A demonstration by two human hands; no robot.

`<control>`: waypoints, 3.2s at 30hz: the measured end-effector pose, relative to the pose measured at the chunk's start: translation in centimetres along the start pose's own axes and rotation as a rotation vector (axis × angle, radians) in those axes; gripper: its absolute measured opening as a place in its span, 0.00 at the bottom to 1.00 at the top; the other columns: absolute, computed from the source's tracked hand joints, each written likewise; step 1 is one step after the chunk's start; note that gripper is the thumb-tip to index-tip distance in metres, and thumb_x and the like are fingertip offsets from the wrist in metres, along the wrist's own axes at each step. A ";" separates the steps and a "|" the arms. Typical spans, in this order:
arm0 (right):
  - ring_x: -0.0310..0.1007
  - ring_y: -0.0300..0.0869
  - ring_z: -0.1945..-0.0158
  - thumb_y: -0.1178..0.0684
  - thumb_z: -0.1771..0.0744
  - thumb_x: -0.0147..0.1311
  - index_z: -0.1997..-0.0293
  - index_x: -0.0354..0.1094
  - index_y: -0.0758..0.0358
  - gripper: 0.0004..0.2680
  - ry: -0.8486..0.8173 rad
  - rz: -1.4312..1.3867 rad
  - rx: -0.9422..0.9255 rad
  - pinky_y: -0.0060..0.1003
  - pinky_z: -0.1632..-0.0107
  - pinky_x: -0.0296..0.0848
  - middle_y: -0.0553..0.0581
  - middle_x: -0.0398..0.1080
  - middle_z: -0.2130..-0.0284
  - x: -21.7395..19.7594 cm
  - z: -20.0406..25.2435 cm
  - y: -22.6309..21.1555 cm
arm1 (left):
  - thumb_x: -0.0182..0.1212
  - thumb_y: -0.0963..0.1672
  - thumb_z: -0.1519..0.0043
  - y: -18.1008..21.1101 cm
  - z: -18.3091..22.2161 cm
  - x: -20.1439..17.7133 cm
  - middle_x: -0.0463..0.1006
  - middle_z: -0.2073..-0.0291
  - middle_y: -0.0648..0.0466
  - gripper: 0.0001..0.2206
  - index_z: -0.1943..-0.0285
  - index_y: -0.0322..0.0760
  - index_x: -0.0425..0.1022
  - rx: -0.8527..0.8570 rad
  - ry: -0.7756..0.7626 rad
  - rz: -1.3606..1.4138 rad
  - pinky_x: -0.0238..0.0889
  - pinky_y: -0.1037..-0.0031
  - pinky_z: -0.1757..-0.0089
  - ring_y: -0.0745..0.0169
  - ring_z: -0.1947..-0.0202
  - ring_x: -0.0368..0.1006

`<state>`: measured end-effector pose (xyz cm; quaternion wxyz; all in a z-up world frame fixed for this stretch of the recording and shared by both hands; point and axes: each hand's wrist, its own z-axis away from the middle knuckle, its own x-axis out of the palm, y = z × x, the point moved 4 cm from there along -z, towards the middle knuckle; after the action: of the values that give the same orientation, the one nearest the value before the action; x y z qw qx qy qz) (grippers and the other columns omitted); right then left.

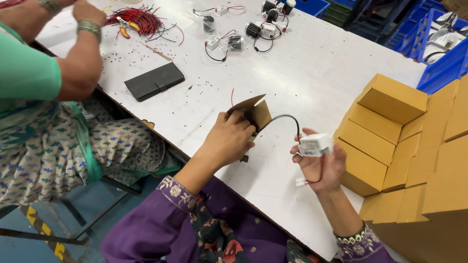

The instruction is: The person folds a cardboard box, places a light fixture with wiring into the box, and secures the lid by hand.

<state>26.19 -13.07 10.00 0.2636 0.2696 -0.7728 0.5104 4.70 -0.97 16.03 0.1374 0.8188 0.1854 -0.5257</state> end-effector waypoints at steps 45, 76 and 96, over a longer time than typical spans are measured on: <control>0.76 0.43 0.54 0.29 0.31 0.50 0.44 0.70 0.64 0.24 -0.212 1.420 -0.236 0.35 0.52 0.74 0.58 0.73 0.55 7.7 -7.8 2.1 | 0.54 0.42 0.33 -4.5 9.1 6.4 0.79 0.59 0.50 0.09 0.49 0.32 0.72 -0.790 0.376 1.667 0.75 0.69 0.57 0.58 0.61 0.82; 0.78 0.50 0.67 0.50 0.33 0.53 0.56 0.78 0.51 0.07 -0.709 2.081 0.366 0.44 0.63 0.74 0.56 0.78 0.69 12.7 -14.1 4.5 | 0.59 0.42 0.36 -2.0 8.7 -0.8 0.81 0.68 0.56 0.08 0.51 0.33 0.75 -0.625 0.229 1.038 0.71 0.77 0.61 0.71 0.66 0.78; 0.72 0.44 0.52 0.55 0.33 0.66 0.56 0.75 0.60 0.05 -0.096 1.564 -0.643 0.38 0.48 0.68 0.52 0.75 0.59 9.4 -9.1 3.0 | 0.58 0.40 0.36 -4.5 8.7 1.6 0.75 0.70 0.57 0.19 0.37 0.31 0.63 -0.636 0.347 1.307 0.73 0.76 0.58 0.66 0.63 0.82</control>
<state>18.61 -5.02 17.53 -0.1345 -0.4093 -0.8548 0.2894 -3.77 -0.39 10.88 0.6209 0.7540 -0.1768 -0.1214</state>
